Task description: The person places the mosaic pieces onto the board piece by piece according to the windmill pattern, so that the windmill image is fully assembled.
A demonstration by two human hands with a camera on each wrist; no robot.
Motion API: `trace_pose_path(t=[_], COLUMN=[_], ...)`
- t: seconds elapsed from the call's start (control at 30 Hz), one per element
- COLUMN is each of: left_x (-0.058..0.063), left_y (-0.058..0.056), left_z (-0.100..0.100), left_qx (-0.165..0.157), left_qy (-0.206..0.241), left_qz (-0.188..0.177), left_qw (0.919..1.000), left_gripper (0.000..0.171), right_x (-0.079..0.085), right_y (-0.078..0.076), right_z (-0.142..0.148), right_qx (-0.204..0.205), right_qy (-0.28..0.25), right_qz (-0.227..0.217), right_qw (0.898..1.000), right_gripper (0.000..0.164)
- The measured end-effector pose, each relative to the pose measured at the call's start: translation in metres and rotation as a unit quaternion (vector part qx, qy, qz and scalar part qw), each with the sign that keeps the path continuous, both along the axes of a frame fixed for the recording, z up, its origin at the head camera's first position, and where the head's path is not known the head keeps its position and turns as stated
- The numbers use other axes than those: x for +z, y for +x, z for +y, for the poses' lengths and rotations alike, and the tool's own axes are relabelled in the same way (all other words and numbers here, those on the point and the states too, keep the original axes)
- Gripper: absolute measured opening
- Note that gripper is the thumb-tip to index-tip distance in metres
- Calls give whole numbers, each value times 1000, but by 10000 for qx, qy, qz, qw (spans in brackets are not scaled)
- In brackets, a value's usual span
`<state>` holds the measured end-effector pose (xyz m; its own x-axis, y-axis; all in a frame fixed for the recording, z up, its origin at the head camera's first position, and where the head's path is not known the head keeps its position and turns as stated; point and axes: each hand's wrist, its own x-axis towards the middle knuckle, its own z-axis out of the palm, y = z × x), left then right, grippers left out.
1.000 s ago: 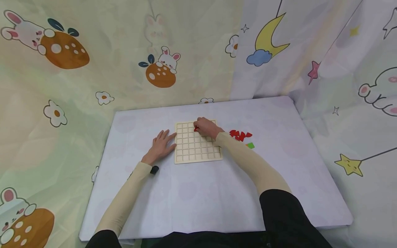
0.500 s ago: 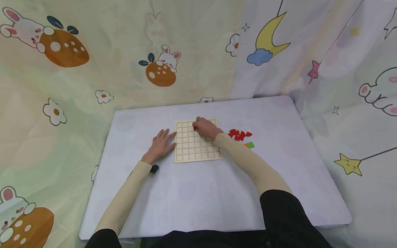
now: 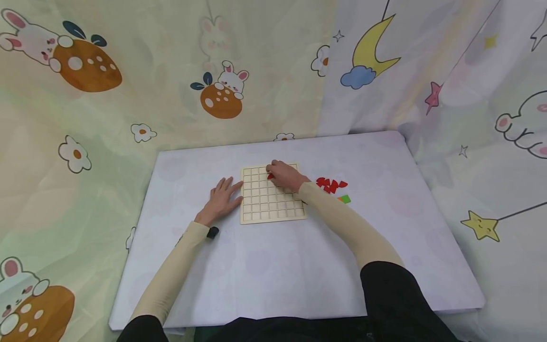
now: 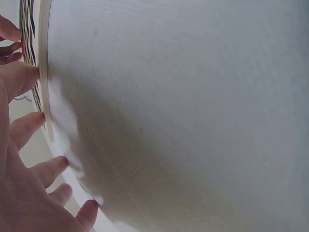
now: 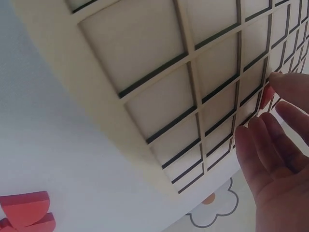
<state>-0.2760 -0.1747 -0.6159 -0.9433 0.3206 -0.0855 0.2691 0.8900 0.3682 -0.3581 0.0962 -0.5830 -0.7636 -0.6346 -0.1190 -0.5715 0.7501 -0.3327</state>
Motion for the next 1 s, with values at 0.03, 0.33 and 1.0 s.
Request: trace_pose_path(t=[0.03, 0.33, 1.0], left_x=[0, 0, -2], left_y=[0, 1, -1], left_z=[0, 1, 0], left_qx=[-2, -29, -38], left_qy=[25, 42, -55], left_qz=[24, 115, 56], left_qw=[10000, 9999, 10000], left_gripper=[60, 59, 61], right_x=[0, -2, 5], right_y=[0, 5, 13], right_z=[2, 8, 3], right_qx=[-30, 262, 462], right_qy=[-39, -139, -102], right_qz=[2, 257, 302], right_qw=[10000, 9992, 9984], right_gripper=[31, 22, 22])
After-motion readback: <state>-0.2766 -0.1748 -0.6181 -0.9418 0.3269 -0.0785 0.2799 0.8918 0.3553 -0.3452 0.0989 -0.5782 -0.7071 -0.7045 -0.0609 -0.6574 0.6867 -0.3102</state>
